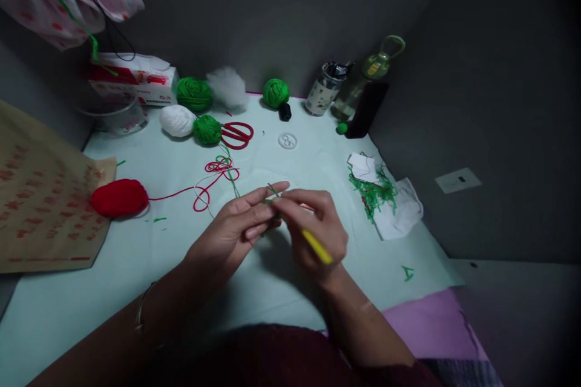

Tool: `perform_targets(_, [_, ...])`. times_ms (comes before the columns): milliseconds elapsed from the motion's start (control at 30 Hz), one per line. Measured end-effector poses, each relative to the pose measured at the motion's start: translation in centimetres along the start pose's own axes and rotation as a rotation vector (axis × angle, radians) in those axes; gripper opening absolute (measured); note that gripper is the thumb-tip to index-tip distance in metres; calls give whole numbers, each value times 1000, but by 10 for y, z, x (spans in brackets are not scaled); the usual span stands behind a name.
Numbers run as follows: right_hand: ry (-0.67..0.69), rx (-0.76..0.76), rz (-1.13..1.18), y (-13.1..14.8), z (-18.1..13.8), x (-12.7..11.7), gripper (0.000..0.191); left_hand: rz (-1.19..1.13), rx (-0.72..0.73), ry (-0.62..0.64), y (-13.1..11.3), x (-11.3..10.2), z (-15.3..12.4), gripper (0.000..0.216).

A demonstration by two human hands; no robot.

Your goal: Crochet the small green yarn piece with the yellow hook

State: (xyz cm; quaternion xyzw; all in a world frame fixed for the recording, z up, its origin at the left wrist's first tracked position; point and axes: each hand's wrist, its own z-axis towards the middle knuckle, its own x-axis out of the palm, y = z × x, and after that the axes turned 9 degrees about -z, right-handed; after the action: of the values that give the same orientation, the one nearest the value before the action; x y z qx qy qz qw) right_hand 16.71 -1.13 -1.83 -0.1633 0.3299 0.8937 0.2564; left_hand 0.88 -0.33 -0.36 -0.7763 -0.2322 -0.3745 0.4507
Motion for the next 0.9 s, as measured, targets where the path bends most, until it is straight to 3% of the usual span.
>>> perform_targets(133, [-56,331,383,-1,9,-1,20,25,57,-13,-4,-1,1,32])
perform_targets(267, [32,395,463,-3,12,4,14,200,159,5,-2,-1,-1,34])
perform_targets(533, [-13,584,641,-7,12,3,19,248,140,8,-7,-3,-3,35])
perform_targets(767, [25,474,521,-2,10,-2,19,360,217,-22,-8,-5,-2,33])
perform_targets(900, [56,161,184,2,4,-2,23,495,310,-112,-3,-4,-3,37])
